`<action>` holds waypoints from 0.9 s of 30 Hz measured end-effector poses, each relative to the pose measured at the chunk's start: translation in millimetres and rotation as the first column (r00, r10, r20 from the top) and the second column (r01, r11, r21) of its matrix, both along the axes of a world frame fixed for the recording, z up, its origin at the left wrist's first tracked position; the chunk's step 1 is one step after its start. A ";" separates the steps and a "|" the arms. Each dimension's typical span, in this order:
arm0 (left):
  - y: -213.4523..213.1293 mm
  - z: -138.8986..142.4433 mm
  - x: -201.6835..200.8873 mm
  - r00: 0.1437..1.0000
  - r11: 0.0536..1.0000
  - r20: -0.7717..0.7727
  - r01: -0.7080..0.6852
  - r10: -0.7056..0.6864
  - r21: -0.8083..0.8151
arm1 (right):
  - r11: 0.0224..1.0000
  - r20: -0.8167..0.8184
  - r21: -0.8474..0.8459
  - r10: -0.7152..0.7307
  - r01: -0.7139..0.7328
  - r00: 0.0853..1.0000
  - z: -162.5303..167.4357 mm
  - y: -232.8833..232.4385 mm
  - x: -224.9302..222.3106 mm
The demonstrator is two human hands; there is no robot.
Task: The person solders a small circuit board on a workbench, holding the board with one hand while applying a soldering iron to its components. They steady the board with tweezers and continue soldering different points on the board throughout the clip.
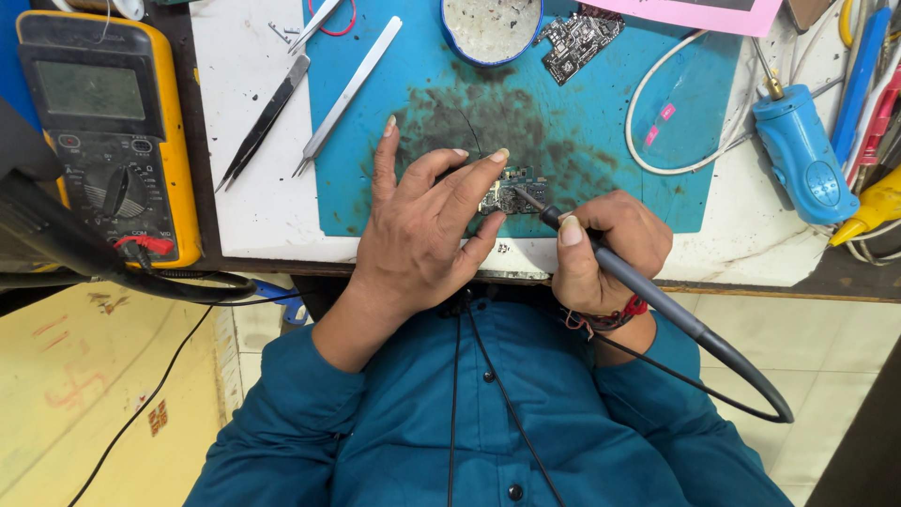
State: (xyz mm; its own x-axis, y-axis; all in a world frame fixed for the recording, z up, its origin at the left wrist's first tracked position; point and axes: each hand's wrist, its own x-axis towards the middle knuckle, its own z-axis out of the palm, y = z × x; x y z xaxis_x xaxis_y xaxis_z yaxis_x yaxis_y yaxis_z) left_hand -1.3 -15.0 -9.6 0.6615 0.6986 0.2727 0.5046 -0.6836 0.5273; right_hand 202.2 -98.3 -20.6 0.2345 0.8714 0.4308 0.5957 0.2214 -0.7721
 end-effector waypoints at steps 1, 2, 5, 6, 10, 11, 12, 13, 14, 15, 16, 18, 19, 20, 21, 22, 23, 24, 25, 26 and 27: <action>-0.2 -0.1 -0.3 1.000 1.000 0.003 0.002 -0.002 0.004 | 1.000 -0.003 0.006 0.004 -0.004 1.000 -1.0 -0.6 0.4; -0.4 -0.3 -0.3 1.000 1.000 0.002 -0.003 0.003 0.003 | 1.000 -0.005 0.013 0.008 -0.008 1.000 -1.9 -1.2 0.6; -1.5 0.4 -0.4 1.000 1.000 0.004 -0.023 0.023 0.012 | 0.998 -0.103 0.003 -0.058 0.059 0.993 -4.1 -5.0 -0.2; -2.2 1.0 -0.1 0.999 0.999 0.011 -0.036 0.036 0.025 | 0.997 -0.110 0.008 -0.076 0.077 0.991 -4.8 -5.9 -1.0; -3.1 4.1 0.3 0.994 0.993 0.031 -0.107 0.106 0.055 | 0.994 -0.161 0.024 -0.102 0.107 0.982 -8.7 -6.0 -3.2; -2.4 5.1 -1.3 0.990 0.988 0.043 -0.136 0.134 0.067 | 0.994 -0.181 0.021 -0.099 0.104 0.979 -9.1 -6.5 -3.2; 0.2 6.2 -5.5 0.985 0.983 0.055 -0.165 0.161 0.078 | 0.994 -0.179 0.022 -0.099 0.104 0.979 -9.6 -6.5 -4.1; 4.0 7.1 -9.7 0.980 0.977 0.068 -0.192 0.186 0.089 | 0.994 -0.178 0.023 -0.101 0.106 0.979 -10.3 -6.1 -4.2; 9.5 7.5 -14.1 0.962 0.952 -0.009 -0.269 0.273 0.147 | 0.994 -0.174 0.022 -0.104 0.110 0.979 -10.3 -6.1 -4.2; 15.5 7.7 -19.0 0.930 0.919 -0.080 -0.338 0.360 0.205 | 0.993 -0.178 0.020 -0.109 0.115 0.978 -10.2 -6.7 -4.2; 21.6 8.6 -26.3 0.904 0.891 -0.130 -0.362 0.407 0.275 | 0.993 -0.181 0.018 -0.113 0.118 0.977 -10.3 -6.8 -5.3; 35.0 10.6 -35.5 0.868 0.855 -0.191 -0.373 0.459 0.360 | 0.993 -0.185 0.021 -0.108 0.114 0.977 -9.6 -6.5 -5.7; 40.7 11.3 -36.7 0.863 0.854 -0.208 -0.365 0.460 0.370 | 0.994 -0.186 0.020 -0.102 0.107 0.977 -9.0 -6.2 -4.9; 42.2 11.6 -37.7 0.861 0.855 -0.221 -0.360 0.459 0.372 | 0.995 -0.189 0.016 -0.098 0.103 0.977 -8.3 -6.2 -5.4; 44.0 11.9 -39.0 0.858 0.857 -0.233 -0.355 0.458 0.374 | 0.994 -0.175 0.024 -0.097 0.103 0.980 -7.7 -6.2 -5.3; 44.2 12.3 -39.3 0.857 0.858 -0.238 -0.355 0.457 0.370 | 0.994 -0.162 0.032 -0.097 0.104 0.982 -7.2 -5.7 -5.2; 44.5 12.6 -39.0 0.855 0.860 -0.243 -0.355 0.457 0.367 | 0.994 -0.150 0.040 -0.096 0.103 0.984 -6.9 -5.2 -4.4; 44.7 13.2 -40.0 0.859 0.860 -0.231 -0.360 0.456 0.361 | 0.994 -0.154 0.042 -0.094 0.101 0.984 -6.6 -4.8 -4.6; 44.5 14.2 -41.1 0.862 0.861 -0.221 -0.365 0.456 0.354 | 0.994 -0.158 0.042 -0.091 0.099 0.983 -6.6 -4.5 -4.5; 44.3 14.9 -41.8 0.865 0.862 -0.210 -0.370 0.456 0.345 | 0.994 -0.162 0.041 -0.089 0.096 0.983 -6.4 -4.5 -4.4; 44.2 15.7 -41.7 0.865 0.863 -0.198 -0.386 0.462 0.327 | 0.995 -0.174 0.040 -0.085 0.093 0.981 -6.5 -4.4 -3.9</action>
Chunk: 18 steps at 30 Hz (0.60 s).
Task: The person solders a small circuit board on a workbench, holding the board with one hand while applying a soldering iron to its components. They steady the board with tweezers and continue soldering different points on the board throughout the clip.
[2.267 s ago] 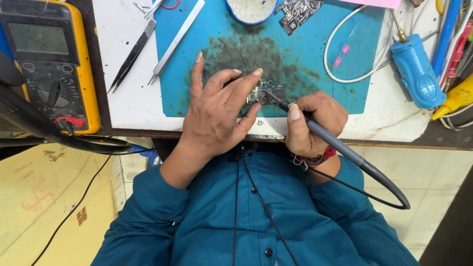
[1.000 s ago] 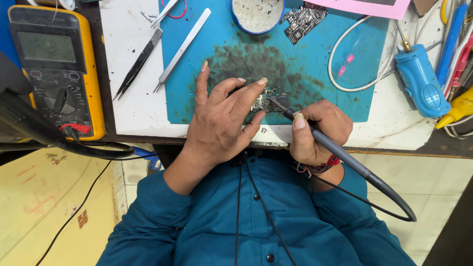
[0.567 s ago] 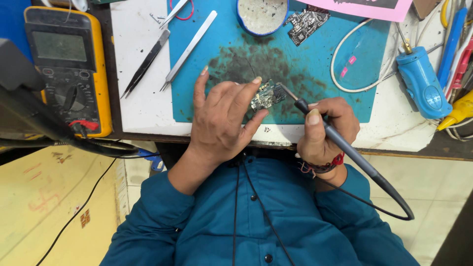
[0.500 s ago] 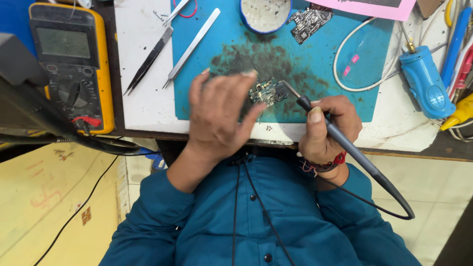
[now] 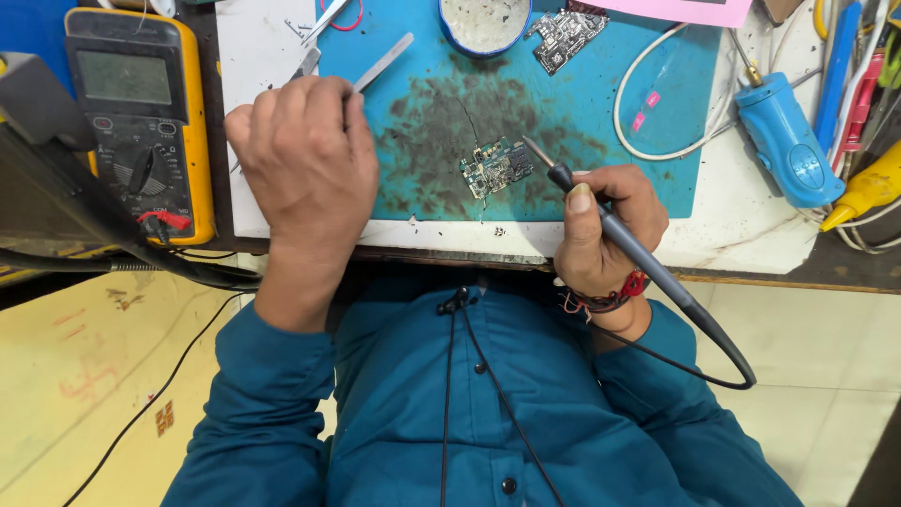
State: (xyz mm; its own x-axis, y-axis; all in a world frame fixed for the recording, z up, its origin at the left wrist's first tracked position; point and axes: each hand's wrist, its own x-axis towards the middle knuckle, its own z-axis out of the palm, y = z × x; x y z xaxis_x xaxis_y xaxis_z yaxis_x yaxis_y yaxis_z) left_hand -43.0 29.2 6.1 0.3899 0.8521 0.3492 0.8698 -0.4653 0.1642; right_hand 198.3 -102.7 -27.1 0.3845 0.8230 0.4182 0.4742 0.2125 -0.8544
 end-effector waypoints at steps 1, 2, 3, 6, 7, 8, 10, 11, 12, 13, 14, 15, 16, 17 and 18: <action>0.3 1.1 -0.9 1.000 1.000 0.022 -0.010 0.010 -0.012 | 1.000 -0.011 0.000 0.003 -0.003 1.000 -0.3 0.2 -0.6; 0.5 1.9 -0.7 0.999 1.000 0.042 0.000 0.000 -0.003 | 1.000 -0.021 0.001 0.007 -0.007 1.000 -0.5 0.5 -0.4; 0.6 2.9 -0.8 0.998 1.000 0.062 0.010 -0.011 0.006 | 1.000 -0.013 0.000 0.005 -0.005 1.000 -0.5 0.6 0.1; -1.6 6.5 -1.2 0.997 0.997 0.050 0.059 -0.062 0.059 | 1.000 -0.002 0.000 0.003 -0.003 1.000 -0.8 0.4 0.0; -3.2 7.5 -1.5 0.999 0.997 0.007 0.052 -0.053 0.055 | 1.000 -0.005 0.004 0.001 -0.001 1.000 -0.9 0.2 -0.5; -4.2 7.8 -0.9 0.998 0.998 -0.033 0.048 -0.046 0.052 | 1.000 -0.006 0.008 -0.004 0.004 1.000 -0.9 0.2 0.2; -5.8 7.9 -1.0 0.998 0.999 -0.037 0.047 -0.046 0.024 | 1.000 -0.031 -0.001 0.002 -0.002 1.000 -0.9 -0.3 0.2; -5.6 8.1 -1.9 0.998 0.999 -0.042 0.044 -0.043 0.010 | 1.000 -0.046 -0.005 0.008 -0.008 0.999 -0.9 -0.5 0.0; -3.8 8.2 -2.6 0.998 0.999 -0.049 0.050 -0.049 0.009 | 1.000 -0.033 -0.010 0.002 -0.003 0.999 -0.8 -0.8 0.6; -1.6 8.2 -3.7 0.997 0.998 -0.055 0.054 -0.054 0.008 | 1.000 -0.021 -0.014 -0.002 0.002 1.000 -0.7 -0.9 0.5; -0.4 8.6 -4.4 0.996 0.998 -0.061 0.058 -0.058 0.007 | 1.000 -0.008 -0.018 -0.005 0.005 1.000 -0.8 -0.9 0.4; 0.0 8.8 -4.9 0.998 0.999 0.021 0.052 -0.052 0.000 | 1.000 -0.012 -0.006 -0.005 0.005 1.000 -1.0 -0.8 -0.2; 0.4 9.3 -4.0 0.993 0.999 0.104 0.051 -0.050 -0.004 | 1.000 -0.013 0.008 -0.008 0.008 1.000 -1.2 -0.5 -0.2; 1.3 9.6 -3.5 0.981 0.999 0.187 0.053 -0.050 -0.009 | 1.000 -0.015 0.022 -0.013 0.013 1.000 -1.4 -0.1 -1.0; 0.2 9.5 -1.1 0.912 0.994 0.409 0.072 -0.032 -0.083 | 1.000 -0.019 0.022 -0.012 0.012 1.000 -1.6 0.6 -0.9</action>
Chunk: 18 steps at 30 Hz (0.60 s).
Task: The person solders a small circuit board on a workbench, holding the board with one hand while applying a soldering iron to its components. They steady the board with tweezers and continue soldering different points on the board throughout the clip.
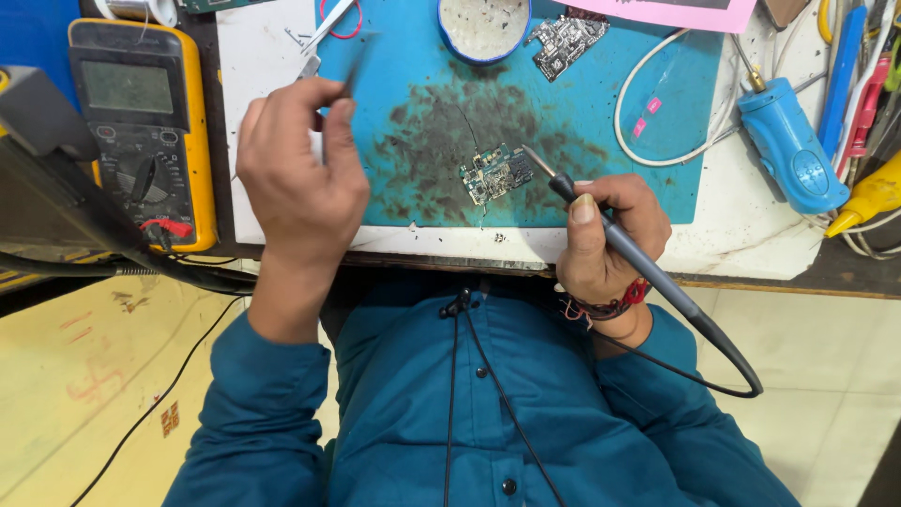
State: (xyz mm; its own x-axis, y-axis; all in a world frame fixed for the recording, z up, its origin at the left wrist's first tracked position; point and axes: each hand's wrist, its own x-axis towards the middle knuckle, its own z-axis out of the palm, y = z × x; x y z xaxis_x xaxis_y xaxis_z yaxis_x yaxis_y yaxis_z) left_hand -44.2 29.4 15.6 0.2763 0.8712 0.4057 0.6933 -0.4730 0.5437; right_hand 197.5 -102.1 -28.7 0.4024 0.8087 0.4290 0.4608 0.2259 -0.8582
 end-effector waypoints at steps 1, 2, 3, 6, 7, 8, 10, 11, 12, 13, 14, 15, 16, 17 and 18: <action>-4.5 -0.2 4.3 0.974 0.995 0.227 0.021 0.001 -0.095 | 1.000 -0.004 -0.005 0.000 0.000 1.000 0.3 0.3 0.4; -8.9 -0.3 8.2 0.897 0.980 0.440 0.062 0.027 -0.188 | 1.000 -0.008 -0.013 0.001 -0.001 1.000 1.1 -1.2 1.0; -11.2 -1.3 11.4 0.900 0.983 0.435 0.103 -0.027 -0.153 | 1.000 -0.003 -0.028 0.002 -0.003 1.000 2.1 -2.7 0.2; -11.6 -6.7 24.8 0.894 0.974 0.422 0.208 -0.150 -0.093 | 1.000 0.013 -0.026 0.016 -0.016 1.000 2.2 -1.4 2.2; -12.5 -8.8 28.2 0.896 0.966 0.414 0.228 -0.160 -0.120 | 1.000 0.010 -0.015 0.021 -0.021 1.000 1.9 -1.1 1.7; -13.3 -10.5 30.3 0.898 0.957 0.407 0.249 -0.170 -0.150 | 1.000 0.005 -0.007 0.024 -0.024 1.000 1.8 -1.3 1.7; -10.2 -14.0 33.6 0.892 0.964 0.417 0.241 -0.174 -0.113 | 1.000 0.006 -0.014 0.024 -0.024 1.000 2.1 -2.3 3.1; -8.4 -16.1 34.6 0.860 0.961 0.483 0.252 -0.167 -0.115 | 0.999 0.004 -0.021 0.031 -0.030 1.000 2.5 -3.1 2.9; -6.6 -18.3 35.6 0.822 0.958 0.546 0.263 -0.160 -0.114 | 0.999 -0.002 -0.024 0.036 -0.036 0.999 2.6 -4.0 2.6; -0.9 -22.4 40.5 0.737 0.948 0.660 0.295 -0.144 -0.123 | 0.999 -0.009 -0.024 0.041 -0.041 0.999 2.8 -4.5 2.4; 7.5 -25.6 44.4 0.700 0.946 0.699 0.306 -0.144 -0.112 | 0.999 -0.013 -0.019 0.045 -0.045 0.999 2.6 -4.1 2.9; 15.9 -28.7 48.4 0.662 0.944 0.736 0.316 -0.143 -0.100 | 0.999 -0.018 -0.015 0.037 -0.037 0.999 2.1 -3.1 2.0; 24.5 -31.5 52.2 0.687 0.950 0.709 0.303 -0.160 -0.079 | 1.000 -0.023 -0.010 0.028 -0.029 0.999 1.8 -2.5 1.4; 29.1 -33.8 55.1 0.709 0.953 0.685 0.294 -0.167 -0.071 | 1.000 -0.028 -0.008 0.019 -0.019 0.999 1.7 -2.0 1.4; 33.6 -36.1 57.7 0.731 0.957 0.660 0.284 -0.174 -0.062 | 1.000 -0.024 -0.009 0.020 -0.020 1.000 1.8 -1.9 2.2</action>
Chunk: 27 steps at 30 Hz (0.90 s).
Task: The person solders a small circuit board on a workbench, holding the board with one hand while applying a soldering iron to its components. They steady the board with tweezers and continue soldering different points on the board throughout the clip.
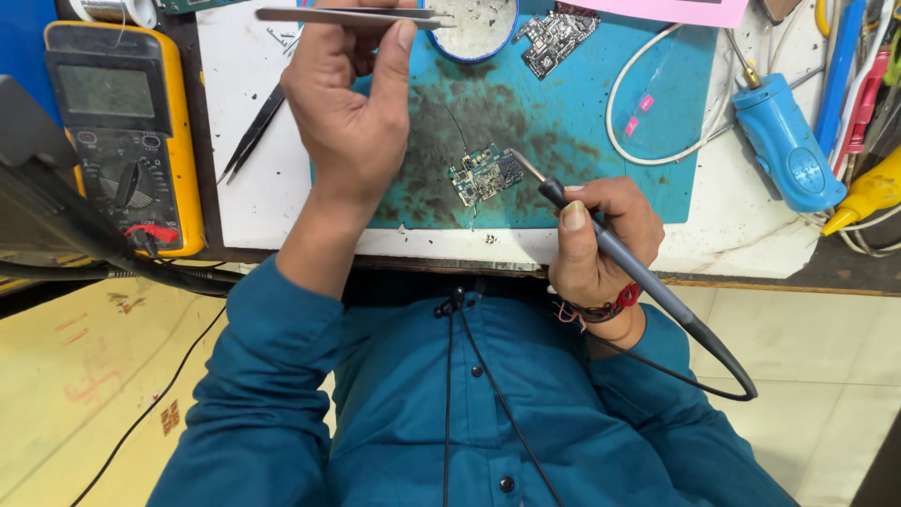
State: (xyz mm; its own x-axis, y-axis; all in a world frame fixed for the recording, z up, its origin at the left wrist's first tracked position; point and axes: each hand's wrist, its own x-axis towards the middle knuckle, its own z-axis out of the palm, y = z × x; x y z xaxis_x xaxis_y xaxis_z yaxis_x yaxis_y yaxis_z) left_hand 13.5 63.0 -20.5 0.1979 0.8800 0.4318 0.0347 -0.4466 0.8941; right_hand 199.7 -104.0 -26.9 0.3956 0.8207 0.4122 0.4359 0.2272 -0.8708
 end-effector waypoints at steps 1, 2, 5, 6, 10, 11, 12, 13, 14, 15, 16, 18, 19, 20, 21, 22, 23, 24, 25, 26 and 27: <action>2.8 -1.8 -0.2 1.000 1.000 -0.030 -0.005 0.005 0.006 | 1.000 0.003 -0.002 0.001 -0.001 1.000 0.0 -0.1 -0.5; 4.2 -3.5 0.3 0.999 1.000 -0.053 -0.011 0.012 0.022 | 1.000 0.007 -0.004 -0.001 0.001 1.000 -0.2 -0.2 -0.4; 3.5 -7.5 -1.3 0.994 0.997 -0.105 -0.029 0.037 0.076 | 1.000 -0.021 -0.017 0.010 -0.010 1.000 0.0 -2.2 -0.1; 2.2 -8.4 -2.3 0.992 0.996 -0.118 -0.033 0.043 0.089 | 1.000 -0.018 -0.019 0.011 -0.011 1.000 0.0 -2.8 -0.3; 3.7 -10.2 -2.9 0.991 0.995 -0.127 -0.035 0.047 0.095 | 1.000 0.008 -0.006 0.015 -0.015 1.000 -1.0 -1.1 -0.1; 3.8 -10.2 -2.3 0.991 0.996 -0.125 -0.034 0.044 0.087 | 1.000 0.018 -0.006 0.011 -0.011 1.000 -0.6 -1.2 0.1; 4.1 -10.0 -1.1 0.991 0.995 -0.129 -0.036 0.048 0.095 | 1.000 0.008 -0.007 0.012 -0.012 1.000 -0.5 -1.1 0.6; 4.6 -9.6 -1.0 0.990 0.994 -0.133 -0.039 0.052 0.103 | 1.000 -0.001 -0.009 0.013 -0.013 1.000 -0.6 -0.7 -0.1; 4.6 -9.0 -0.6 0.989 0.993 -0.137 -0.042 0.057 0.112 | 1.000 -0.011 -0.009 0.014 -0.014 1.000 -0.6 -0.6 -0.2; 4.3 -8.5 0.0 0.989 0.993 -0.137 -0.037 0.052 0.108 | 1.000 -0.007 -0.007 0.015 -0.015 1.000 -0.4 -0.5 -0.1; 4.0 -8.2 1.1 0.989 0.994 -0.137 -0.032 0.047 0.105 | 1.000 -0.002 -0.004 0.016 -0.016 1.000 -0.3 -0.3 0.5; 3.9 -7.2 1.5 0.990 0.994 -0.138 -0.026 0.040 0.103 | 1.000 0.001 -0.001 0.018 -0.018 1.000 -0.3 -0.1 0.0; 3.9 -6.9 2.1 0.990 0.994 -0.139 -0.023 0.038 0.105 | 1.000 0.000 -0.001 0.019 -0.019 1.000 -0.3 -0.2 0.0; 3.9 -6.7 2.8 0.989 0.994 -0.141 -0.020 0.035 0.106 | 1.000 -0.001 -0.002 0.020 -0.020 1.000 -0.4 -0.4 0.4; 4.2 -6.4 2.5 0.989 0.993 -0.142 -0.019 0.036 0.113 | 1.000 -0.005 0.000 0.022 -0.022 1.000 -0.7 -0.4 0.0; 4.5 -6.1 2.5 0.989 0.993 -0.144 -0.019 0.036 0.120 | 1.000 -0.009 0.002 0.024 -0.024 1.000 -1.3 -0.4 0.0; 4.5 -6.1 2.7 0.989 0.992 -0.145 -0.019 0.037 0.127 | 1.000 -0.013 0.004 0.026 -0.026 1.000 -1.8 -0.6 0.2; 4.4 -6.1 3.2 0.992 0.991 -0.118 -0.017 0.033 0.133 | 1.000 -0.009 0.002 0.023 -0.023 1.000 -2.3 -1.0 0.9; 4.7 -6.0 2.6 0.995 0.990 -0.091 -0.016 0.029 0.140 | 1.000 -0.005 0.001 0.020 -0.020 1.000 -3.0 -1.1 0.7; 4.4 -6.0 2.6 0.998 0.989 -0.063 -0.014 0.023 0.145 | 1.000 -0.001 -0.001 0.016 -0.016 1.000 -3.6 -1.7 0.9; 3.9 -5.9 2.2 0.998 0.990 -0.055 -0.008 0.016 0.140 | 1.000 0.004 0.004 0.012 -0.012 1.000 -4.0 -2.4 1.1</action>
State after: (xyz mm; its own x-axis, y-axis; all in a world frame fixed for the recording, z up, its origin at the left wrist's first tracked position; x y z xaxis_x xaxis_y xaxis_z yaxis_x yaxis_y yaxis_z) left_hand 15.8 66.9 -26.4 0.2148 0.8143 0.5393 0.0891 -0.5662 0.8195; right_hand 200.8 -106.4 -30.9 0.3842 0.8239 0.4167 0.4367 0.2356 -0.8682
